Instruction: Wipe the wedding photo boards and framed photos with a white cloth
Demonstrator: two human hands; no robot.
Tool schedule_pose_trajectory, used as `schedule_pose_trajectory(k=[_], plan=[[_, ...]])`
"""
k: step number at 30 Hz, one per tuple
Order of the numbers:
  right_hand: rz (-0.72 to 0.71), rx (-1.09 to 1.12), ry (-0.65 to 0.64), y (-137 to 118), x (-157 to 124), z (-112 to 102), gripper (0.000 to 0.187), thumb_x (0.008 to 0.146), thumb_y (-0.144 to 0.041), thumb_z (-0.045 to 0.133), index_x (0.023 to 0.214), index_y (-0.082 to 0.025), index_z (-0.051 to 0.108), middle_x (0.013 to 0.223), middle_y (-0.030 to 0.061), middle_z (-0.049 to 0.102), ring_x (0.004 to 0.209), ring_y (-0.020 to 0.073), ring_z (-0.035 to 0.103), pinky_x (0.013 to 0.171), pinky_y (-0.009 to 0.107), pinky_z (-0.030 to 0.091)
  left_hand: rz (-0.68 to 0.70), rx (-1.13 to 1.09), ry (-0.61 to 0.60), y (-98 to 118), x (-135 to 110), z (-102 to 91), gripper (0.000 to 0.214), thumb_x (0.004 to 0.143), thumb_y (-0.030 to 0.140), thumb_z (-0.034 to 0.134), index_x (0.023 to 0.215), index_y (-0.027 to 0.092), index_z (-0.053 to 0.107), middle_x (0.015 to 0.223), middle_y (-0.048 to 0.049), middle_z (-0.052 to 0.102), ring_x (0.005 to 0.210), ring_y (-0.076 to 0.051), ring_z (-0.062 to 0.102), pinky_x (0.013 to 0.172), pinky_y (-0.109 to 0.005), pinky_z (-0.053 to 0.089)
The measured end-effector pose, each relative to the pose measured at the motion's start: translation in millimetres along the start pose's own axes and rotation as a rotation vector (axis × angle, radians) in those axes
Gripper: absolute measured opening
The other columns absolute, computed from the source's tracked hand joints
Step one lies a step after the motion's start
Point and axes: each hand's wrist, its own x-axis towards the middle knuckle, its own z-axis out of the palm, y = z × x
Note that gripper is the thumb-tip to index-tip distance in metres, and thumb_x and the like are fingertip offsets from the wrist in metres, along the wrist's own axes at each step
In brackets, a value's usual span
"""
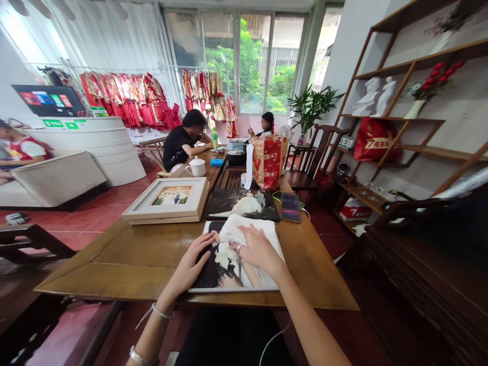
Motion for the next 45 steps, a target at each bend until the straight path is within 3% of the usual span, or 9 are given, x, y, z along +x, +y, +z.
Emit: schedule_pose_trajectory(k=[7, 16, 22, 25, 31, 36, 41, 43, 45], plan=[[-0.169, 0.017, -0.045, -25, 45, 20, 0.056, 0.084, -0.032, 0.054, 0.137, -0.020, 0.045, 0.145, 0.0085, 0.042, 0.139, 0.0299, 0.022, 0.113, 0.052, 0.012, -0.040, 0.014, 0.034, -2, 0, 2.6, 0.032, 0.088, 0.022, 0.048, 0.118, 0.023, 0.059, 0.131, -0.0079, 0.056, 0.128, -0.023, 0.045, 0.110, -0.044, 0.032], [-0.075, -0.137, 0.074, -29, -30, 41, 0.074, 0.068, -0.015, 0.057, 0.140, -0.028, 0.041, 0.150, 0.0053, 0.034, 0.141, 0.0273, 0.014, 0.114, 0.051, 0.006, -0.180, -0.158, 0.037, 4, 2, -0.4, 0.041, 0.097, 0.033, 0.027, 0.121, 0.022, 0.059, 0.140, -0.0065, 0.049, 0.135, -0.019, 0.037, 0.114, -0.041, 0.025], [-0.104, -0.163, 0.119, -43, -60, 60, 0.085, 0.060, -0.009, 0.053, 0.142, -0.027, 0.038, 0.153, 0.0041, 0.027, 0.143, 0.0279, 0.007, 0.114, 0.054, 0.006, -0.211, -0.178, 0.007, 8, 7, -1.6, 0.030, 0.078, 0.039, 0.064, 0.102, 0.022, 0.066, 0.141, -0.0075, 0.047, 0.137, -0.027, 0.033, 0.114, -0.044, 0.025], [-0.150, -0.139, 0.169, -41, -63, 59, 0.085, 0.056, -0.006, 0.049, 0.138, -0.025, 0.043, 0.149, 0.0031, 0.035, 0.142, 0.0263, 0.014, 0.115, 0.053, 0.011, -0.212, -0.188, -0.005, 14, 10, -1.6, 0.026, 0.078, 0.037, 0.066, 0.098, 0.020, 0.066, 0.142, -0.0100, 0.045, 0.134, -0.028, 0.038, 0.113, -0.045, 0.027], [-0.165, -0.050, 0.359, -15, -82, 49, 0.074, 0.059, -0.003, 0.041, 0.130, -0.020, 0.053, 0.135, 0.0020, 0.054, 0.132, 0.0216, 0.039, 0.114, 0.044, 0.027, -0.293, -0.195, 0.229, 12, 11, 2.7, 0.028, 0.083, 0.038, 0.061, 0.104, 0.020, 0.063, 0.144, -0.0103, 0.041, 0.142, -0.030, 0.021, 0.115, -0.048, 0.021], [-0.068, -0.058, 0.632, 44, -108, 31, 0.066, 0.066, -0.004, 0.037, 0.127, -0.022, 0.054, 0.128, 0.0037, 0.059, 0.124, 0.0225, 0.048, 0.111, 0.046, 0.030, -0.554, -0.528, 0.341, 4, 8, 1.5, 0.066, 0.062, 0.023, 0.081, 0.118, 0.019, 0.046, 0.130, -0.0191, 0.054, 0.113, -0.031, 0.061, 0.095, -0.047, 0.049], [-0.018, -0.180, 0.491, 101, -128, 12, 0.060, 0.071, -0.006, 0.039, 0.125, -0.025, 0.056, 0.131, 0.0036, 0.057, 0.130, 0.0258, 0.041, 0.112, 0.058, 0.016, -0.694, -0.754, 0.443, 15, 5, -11.0, 0.073, 0.049, 0.017, 0.086, 0.111, 0.021, 0.048, 0.113, -0.0145, 0.065, 0.082, -0.022, 0.071, 0.075, -0.039, 0.057], [-0.042, -0.189, 0.410, 99, -134, 4, 0.053, 0.078, -0.015, 0.048, 0.130, -0.026, 0.052, 0.139, 0.0051, 0.049, 0.136, 0.0305, 0.031, 0.111, 0.063, 0.012, -0.684, -0.765, 0.512, 25, 5, -19.1, 0.070, 0.042, 0.015, 0.088, 0.103, 0.020, 0.054, 0.110, -0.0116, 0.065, 0.079, -0.019, 0.070, 0.071, -0.032, 0.056], [-0.089, -0.187, 0.372, 78, -135, -1, 0.064, 0.079, -0.032, 0.062, 0.139, -0.026, 0.041, 0.148, 0.0081, 0.035, 0.140, 0.0353, 0.017, 0.109, 0.066, 0.011, -0.675, -0.773, 0.559, 38, 5, -28.8, 0.066, 0.038, 0.015, 0.087, 0.097, 0.018, 0.057, 0.105, -0.0086, 0.065, 0.075, -0.016, 0.068, 0.068, -0.027, 0.055]])
